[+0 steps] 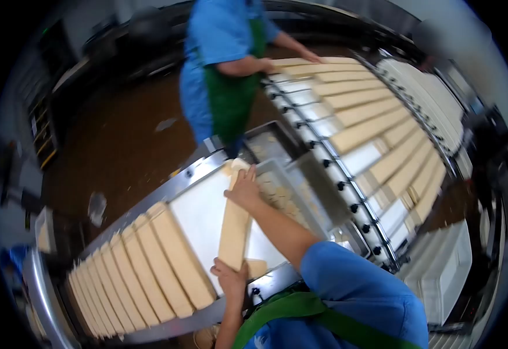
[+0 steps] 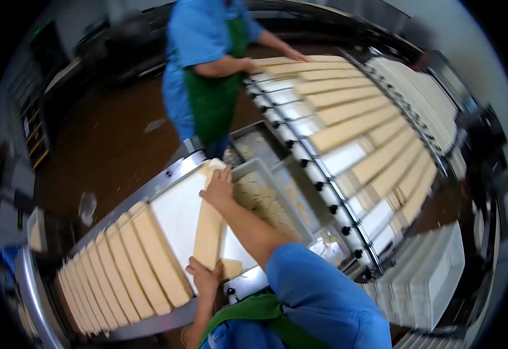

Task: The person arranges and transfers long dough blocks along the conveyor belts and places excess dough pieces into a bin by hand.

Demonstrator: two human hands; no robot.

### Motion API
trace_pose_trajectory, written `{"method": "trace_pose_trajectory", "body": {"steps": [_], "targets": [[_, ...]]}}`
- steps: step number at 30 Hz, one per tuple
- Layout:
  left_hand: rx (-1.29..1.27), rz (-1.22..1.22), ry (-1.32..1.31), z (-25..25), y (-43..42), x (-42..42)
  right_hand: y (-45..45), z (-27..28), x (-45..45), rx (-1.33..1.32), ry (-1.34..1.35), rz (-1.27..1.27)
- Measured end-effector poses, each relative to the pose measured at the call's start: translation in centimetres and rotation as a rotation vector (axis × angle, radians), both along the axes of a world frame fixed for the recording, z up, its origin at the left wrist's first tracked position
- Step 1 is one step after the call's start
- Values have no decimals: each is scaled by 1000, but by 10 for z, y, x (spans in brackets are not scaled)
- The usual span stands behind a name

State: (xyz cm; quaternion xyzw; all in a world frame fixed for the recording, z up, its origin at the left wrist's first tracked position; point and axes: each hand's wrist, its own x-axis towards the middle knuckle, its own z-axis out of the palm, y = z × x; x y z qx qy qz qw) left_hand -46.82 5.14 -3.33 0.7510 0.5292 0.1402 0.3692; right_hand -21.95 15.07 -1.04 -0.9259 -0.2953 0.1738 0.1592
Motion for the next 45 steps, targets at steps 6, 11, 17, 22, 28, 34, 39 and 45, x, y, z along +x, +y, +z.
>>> {"method": "trace_pose_trajectory", "body": {"steps": [6, 11, 17, 22, 28, 34, 39, 45], "targets": [[143, -74, -143, 14, -23, 78, -134, 26, 81, 473, 30, -424], [222, -295, -428, 54, -56, 166, -246, 75, 163, 606, -67, -668], [347, -551, -495, 92, -75, 261, -326, 82, 283, 52, -122, -654], [150, -769, -464, 94, -80, 316, -366, 41, 357, -41, -275, -525], [5, -759, -491, 74, -97, 343, -381, 41, 406, -27, -30, -560], [2, -750, -557, 67, -104, 359, -384, 17, 421, -22, -194, -597], [-54, -759, -523, 65, -116, 379, -398, 40, 424, -46, -152, -529], [61, -665, -477, 49, -128, 394, -400, 30, 435, -33, -171, -558]]}}
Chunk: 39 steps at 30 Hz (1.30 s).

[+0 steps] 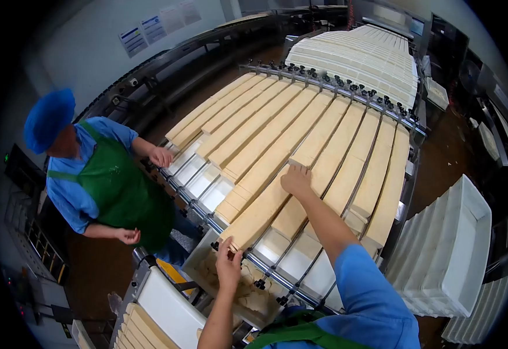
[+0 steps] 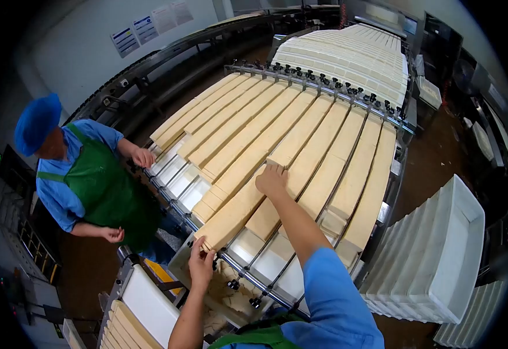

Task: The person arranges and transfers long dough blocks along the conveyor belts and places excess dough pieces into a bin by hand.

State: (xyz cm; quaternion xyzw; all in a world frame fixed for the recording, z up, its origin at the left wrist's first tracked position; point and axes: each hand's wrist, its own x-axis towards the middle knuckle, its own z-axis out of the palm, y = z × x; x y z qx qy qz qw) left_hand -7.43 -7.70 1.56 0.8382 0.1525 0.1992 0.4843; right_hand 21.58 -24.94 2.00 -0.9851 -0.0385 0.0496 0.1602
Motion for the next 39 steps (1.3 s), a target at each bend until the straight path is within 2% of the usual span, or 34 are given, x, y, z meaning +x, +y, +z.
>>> {"method": "trace_pose_trajectory", "body": {"steps": [4, 10, 17, 22, 25, 26, 28, 31, 32, 33, 34, 36, 37, 38, 39], "targets": [[-109, -28, 47, -3, -8, 10, -4, 6, -4, 5, -39, 16], [8, 32, 7, -2, -15, 12, -3, 11, -3, -80, -118, 93], [44, 43, 74, 14, -20, 16, 9, 15, 9, -13, -138, -7], [128, 16, 63, 0, -11, 21, 9, 5, 8, -33, -182, -37], [-88, -158, 129, -8, -4, 34, 13, 11, -11, -19, -288, -14], [-96, -148, 127, -11, -4, 34, 18, 11, -22, -24, -289, -3], [124, -150, 120, -2, -6, 36, 35, 9, -52, 97, -391, 144], [79, -88, 72, 0, -7, 32, 57, 1, -111, 167, -414, 333], [70, -46, 18, -5, -7, 29, 61, -4, -133, 229, -492, 476], [41, 72, -19, -12, -9, 27, 66, -2, -149, 294, -565, 622], [37, 107, -11, -19, -11, 20, 68, 1, -158, 302, -553, 655], [-13, 229, -3, -14, -14, 1, 65, 6, -173, 135, -409, 730], [5, 284, -34, -13, -15, -9, 67, -3, -169, 61, -258, 722], [-77, 306, -26, -12, -14, -21, 68, -17, -173, -60, -235, 651], [22, 304, -123, -17, -10, -31, 67, -5, -172, -62, -164, 637]]}}
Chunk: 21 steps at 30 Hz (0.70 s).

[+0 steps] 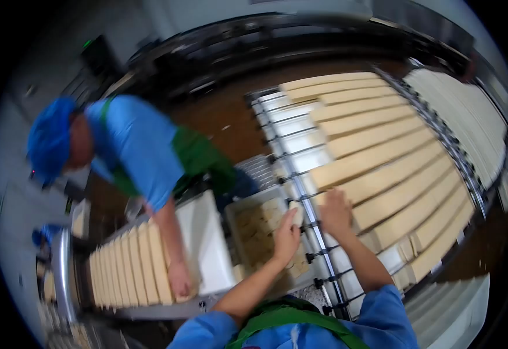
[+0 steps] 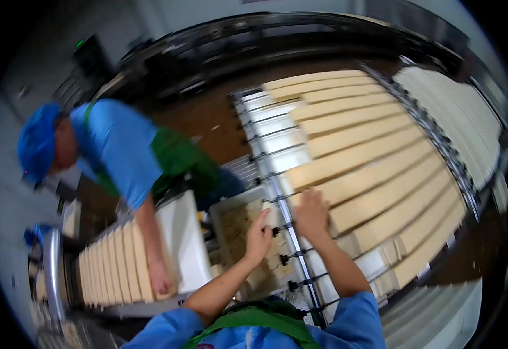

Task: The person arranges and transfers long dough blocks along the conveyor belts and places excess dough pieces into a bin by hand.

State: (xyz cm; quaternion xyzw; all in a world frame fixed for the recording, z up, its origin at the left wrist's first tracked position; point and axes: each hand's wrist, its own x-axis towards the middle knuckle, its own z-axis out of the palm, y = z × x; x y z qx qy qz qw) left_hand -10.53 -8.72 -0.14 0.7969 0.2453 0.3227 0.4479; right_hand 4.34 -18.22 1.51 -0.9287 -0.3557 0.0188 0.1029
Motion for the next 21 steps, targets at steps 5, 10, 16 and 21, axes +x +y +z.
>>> {"method": "trace_pose_trajectory", "body": {"steps": [5, 10, 16, 21], "targets": [[58, 42, 85, 5, 12, -70, 9, -3, -6, -71, -138, -22], [-209, 110, -82, 27, 23, -156, 26, 4, -47, 130, -144, 131], [51, 707, 79, -15, 53, -292, 65, 26, -137, 421, 20, 601], [-3, 1158, 513, -61, 76, -392, 122, 21, -212, 367, 122, 752]]}}
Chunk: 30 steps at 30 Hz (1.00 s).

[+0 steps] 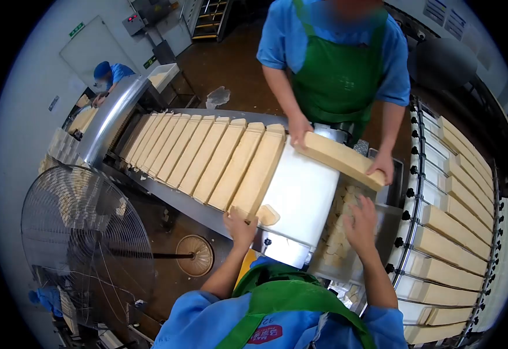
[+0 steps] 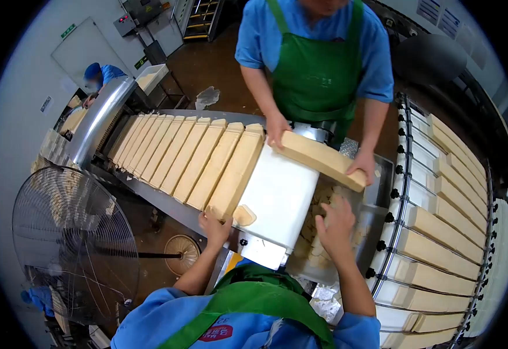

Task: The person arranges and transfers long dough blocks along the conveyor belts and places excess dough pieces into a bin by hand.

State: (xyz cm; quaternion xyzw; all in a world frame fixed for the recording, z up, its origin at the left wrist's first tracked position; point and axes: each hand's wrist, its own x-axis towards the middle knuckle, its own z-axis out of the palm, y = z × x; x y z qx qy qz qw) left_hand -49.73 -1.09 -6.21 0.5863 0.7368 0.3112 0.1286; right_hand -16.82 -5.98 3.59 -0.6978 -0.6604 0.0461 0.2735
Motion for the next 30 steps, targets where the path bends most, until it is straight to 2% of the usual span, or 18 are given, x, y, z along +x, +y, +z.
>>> {"method": "trace_pose_trajectory", "body": {"steps": [2, 4, 5, 8, 10, 13, 14, 16, 20, 21, 24, 25, 30], "targets": [[-69, 90, 7, -1, 9, -13, 26, -4, -28, 1, 16, 55], [-203, -16, -143, 2, 17, -19, 50, -6, -56, -24, 43, 185], [-191, -8, -234, -2, 23, -18, 63, -11, -68, -25, 37, 182], [-204, -73, -268, 4, 34, -14, 106, -34, -99, -68, 13, 226], [-162, -125, -282, 9, 37, -14, 139, -51, -115, -124, -31, 206], [-301, -181, -283, 21, 42, -16, 191, -64, -139, -277, -138, 117], [-399, -197, -237, 24, 45, -17, 208, -65, -148, -337, -156, 55], [-211, -264, 37, -1, 40, -17, 240, -67, -164, -348, -191, 17], [-446, -343, -63, 13, 48, -21, 299, -70, -181, -349, -225, -25], [-486, -360, -14, 20, 50, -22, 311, -73, -184, -334, -233, -44], [-379, -391, 33, 10, 50, -24, 331, -73, -189, -468, -209, -89], [-454, -411, 68, 11, 51, -24, 334, -71, -189, -492, -153, -98], [-482, -467, -1, 13, 55, -25, 325, -58, -167, -543, -95, -266]]}}
